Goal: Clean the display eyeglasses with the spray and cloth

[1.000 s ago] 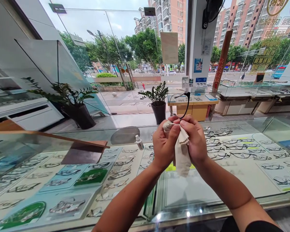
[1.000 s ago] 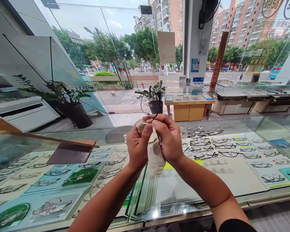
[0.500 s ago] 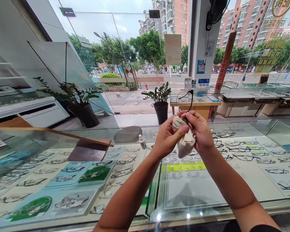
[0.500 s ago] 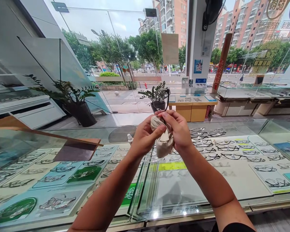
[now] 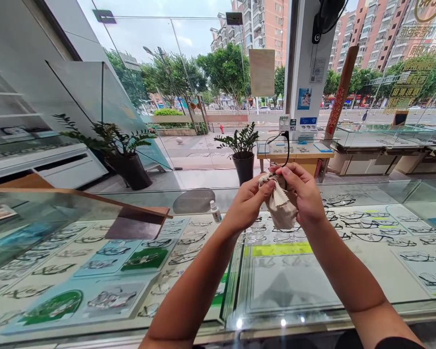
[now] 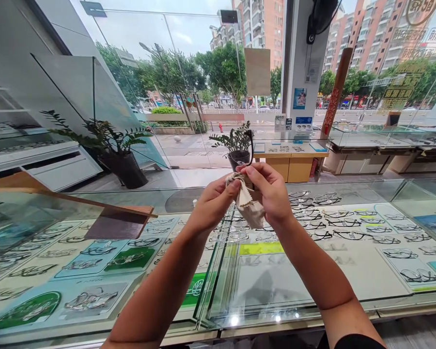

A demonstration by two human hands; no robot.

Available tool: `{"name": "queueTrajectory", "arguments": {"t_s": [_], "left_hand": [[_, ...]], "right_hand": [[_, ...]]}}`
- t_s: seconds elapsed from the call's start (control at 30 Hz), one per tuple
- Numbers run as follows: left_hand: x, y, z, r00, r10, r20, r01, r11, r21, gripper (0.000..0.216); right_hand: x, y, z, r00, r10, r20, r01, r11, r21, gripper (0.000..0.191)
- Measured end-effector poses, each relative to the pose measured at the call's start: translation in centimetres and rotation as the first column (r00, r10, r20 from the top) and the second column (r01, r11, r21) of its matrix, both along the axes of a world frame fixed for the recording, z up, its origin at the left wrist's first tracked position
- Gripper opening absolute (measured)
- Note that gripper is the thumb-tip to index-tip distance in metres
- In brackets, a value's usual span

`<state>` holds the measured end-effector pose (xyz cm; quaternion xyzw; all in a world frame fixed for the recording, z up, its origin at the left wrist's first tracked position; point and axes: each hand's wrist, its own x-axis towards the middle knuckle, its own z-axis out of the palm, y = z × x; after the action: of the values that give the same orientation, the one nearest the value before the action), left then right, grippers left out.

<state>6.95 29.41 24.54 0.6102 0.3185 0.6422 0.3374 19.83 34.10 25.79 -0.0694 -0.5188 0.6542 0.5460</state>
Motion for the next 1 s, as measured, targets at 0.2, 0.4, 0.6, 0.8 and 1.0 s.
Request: {"name": "queueTrajectory", "arguments": {"t_s": [0.2, 0.4, 0.6, 0.8, 1.0], "left_hand": [[-1.9, 0.6, 0.0, 0.993, 0.096, 0.067, -0.095, 0.995, -0.021, 0.052], [-2.8, 0.9, 0.1, 0.984, 0.108, 0.141, -0.112, 0.993, 0.021, 0.055], [-2.3, 0.1, 0.9, 0.973, 0.045, 0.225, -0.035, 0.998, -0.051, 0.061], [-2.8, -0.7, 1.7, 0.965, 0.012, 0.262, 0.015, 0.995, -0.099, 0.042], [-3.7, -0.6, 1.3, 0.987, -0.017, 0.158, 0.024, 0.999, -0.045, 0.045]], "right_hand": [[1.6, 1.6, 0.5, 0.991, -0.125, 0.042, 0.116, 0.976, 0.182, 0.025], [2.8, 3.1, 0.7, 0.95, -0.069, 0.305, -0.04, 0.94, 0.338, 0.023], [2.2, 3.2, 0.4, 0.904, -0.023, 0.428, -0.14, 0.928, 0.346, 0.028], [2.2, 2.9, 0.6, 0.922, -0.029, 0.387, -0.095, 0.95, 0.297, 0.027], [2.4, 2.6, 0.7, 0.927, -0.059, 0.371, -0.085, 0.93, 0.358, 0.026]]}}
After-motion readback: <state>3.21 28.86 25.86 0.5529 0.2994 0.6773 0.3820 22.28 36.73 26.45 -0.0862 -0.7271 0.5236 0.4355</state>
